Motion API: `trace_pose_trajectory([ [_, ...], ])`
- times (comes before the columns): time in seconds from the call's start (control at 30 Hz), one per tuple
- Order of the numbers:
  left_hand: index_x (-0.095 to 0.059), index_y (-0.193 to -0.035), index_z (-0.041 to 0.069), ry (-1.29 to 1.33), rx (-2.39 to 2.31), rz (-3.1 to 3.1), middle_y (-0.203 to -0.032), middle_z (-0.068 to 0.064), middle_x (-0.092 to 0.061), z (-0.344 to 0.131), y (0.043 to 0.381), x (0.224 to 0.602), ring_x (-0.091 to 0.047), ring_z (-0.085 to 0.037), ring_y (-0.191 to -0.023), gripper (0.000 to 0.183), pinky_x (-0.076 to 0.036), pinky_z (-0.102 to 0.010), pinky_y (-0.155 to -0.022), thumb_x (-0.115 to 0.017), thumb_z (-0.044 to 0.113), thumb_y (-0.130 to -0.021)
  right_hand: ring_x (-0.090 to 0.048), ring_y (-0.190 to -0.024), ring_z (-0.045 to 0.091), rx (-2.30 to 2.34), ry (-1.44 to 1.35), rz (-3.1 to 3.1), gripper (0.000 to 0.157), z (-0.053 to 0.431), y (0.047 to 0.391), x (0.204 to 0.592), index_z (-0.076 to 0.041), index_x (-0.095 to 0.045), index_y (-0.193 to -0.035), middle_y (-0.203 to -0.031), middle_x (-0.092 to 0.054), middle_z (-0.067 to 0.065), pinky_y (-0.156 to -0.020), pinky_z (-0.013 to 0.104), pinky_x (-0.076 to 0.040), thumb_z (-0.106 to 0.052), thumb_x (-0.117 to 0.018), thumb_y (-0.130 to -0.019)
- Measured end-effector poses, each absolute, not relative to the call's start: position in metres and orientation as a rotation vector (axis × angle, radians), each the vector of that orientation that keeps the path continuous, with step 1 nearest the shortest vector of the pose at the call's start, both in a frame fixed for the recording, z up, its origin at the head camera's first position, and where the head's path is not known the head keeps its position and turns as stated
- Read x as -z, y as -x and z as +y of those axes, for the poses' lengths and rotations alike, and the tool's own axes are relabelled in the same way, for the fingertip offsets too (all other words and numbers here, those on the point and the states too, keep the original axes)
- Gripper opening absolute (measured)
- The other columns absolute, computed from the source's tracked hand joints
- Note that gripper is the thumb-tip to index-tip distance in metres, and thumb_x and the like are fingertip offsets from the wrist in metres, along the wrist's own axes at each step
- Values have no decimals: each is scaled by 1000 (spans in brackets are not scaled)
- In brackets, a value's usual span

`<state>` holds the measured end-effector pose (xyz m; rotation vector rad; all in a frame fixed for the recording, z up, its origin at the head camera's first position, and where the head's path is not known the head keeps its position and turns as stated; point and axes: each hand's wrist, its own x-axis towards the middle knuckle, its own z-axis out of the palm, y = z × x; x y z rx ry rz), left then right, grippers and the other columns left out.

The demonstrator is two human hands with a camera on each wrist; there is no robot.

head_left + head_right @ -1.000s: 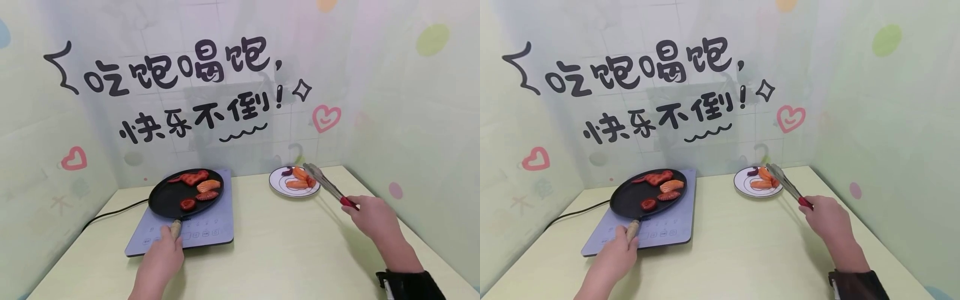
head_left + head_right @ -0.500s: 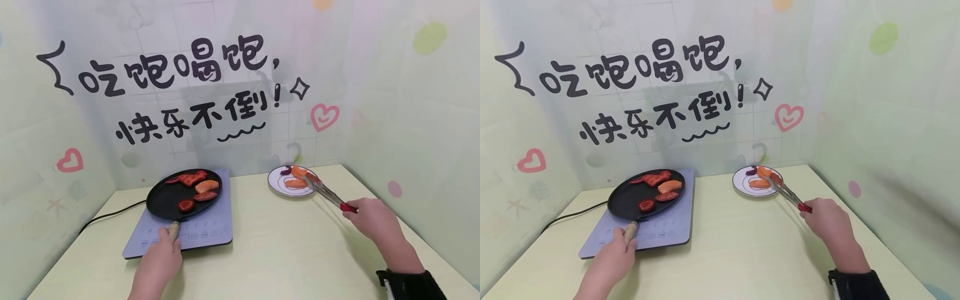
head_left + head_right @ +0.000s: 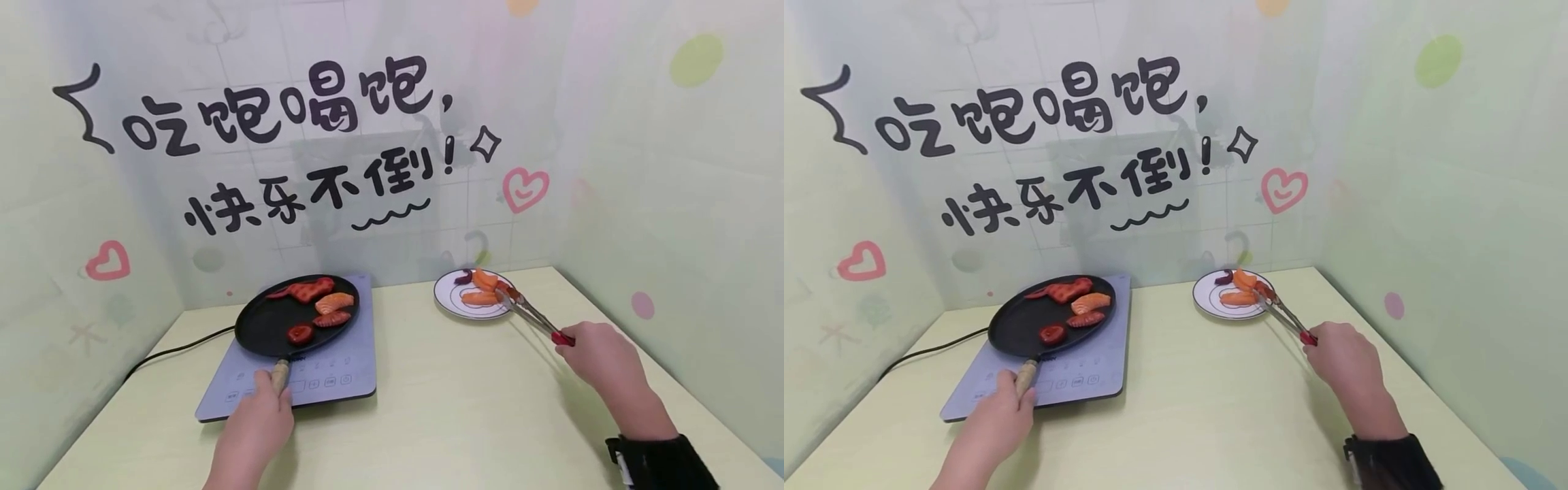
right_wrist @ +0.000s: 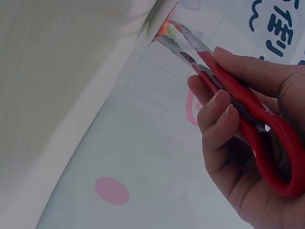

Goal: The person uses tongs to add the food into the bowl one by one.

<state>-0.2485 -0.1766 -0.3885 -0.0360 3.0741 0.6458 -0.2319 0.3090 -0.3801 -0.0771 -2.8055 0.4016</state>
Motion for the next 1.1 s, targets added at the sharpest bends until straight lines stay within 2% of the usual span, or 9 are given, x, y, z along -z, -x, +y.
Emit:
trace_pose_trajectory([
  [0.37, -26, -134, -8, 15, -595, 3099, -97, -38, -58, -176, 248, 389, -56, -29, -67, 49, -45, -46, -56, -41, 25, -102, -49, -60, 19, -416, 45, -2822, 21, 305, 233, 384, -13, -75, -99, -75, -65, 3, -45, 34, -36, -24, -73, -82],
  [0.67, -23, -134, -9, 26, -576, 3090, -92, -36, -59, -176, 246, 387, -56, -29, -65, 50, -45, -47, -55, -41, 25, -102, -48, -59, 19, -397, 59, -2830, 17, 298, 239, 385, -12, -74, -96, -73, -63, 2, -46, 35, -36, -22, -72, -82],
  [0.9, -22, -134, -10, 18, -567, 3095, -90, -35, -59, -175, 247, 386, -55, -28, -64, 51, -45, -46, -54, -41, 25, -102, -45, -56, 18, -398, 51, -2844, 13, 281, 243, 385, -12, -73, -91, -65, -55, -2, -47, 33, -33, -22, -72, -83],
  [1.1, -26, -132, -9, 23, -580, 3100, -94, -36, -58, -175, 246, 387, -58, -31, -68, 49, -45, -48, -56, -42, 25, -101, -43, -55, 17, -366, 17, -2839, 12, 275, 249, 386, -13, -69, -79, -59, -50, -2, -46, 31, -32, -23, -74, -82],
])
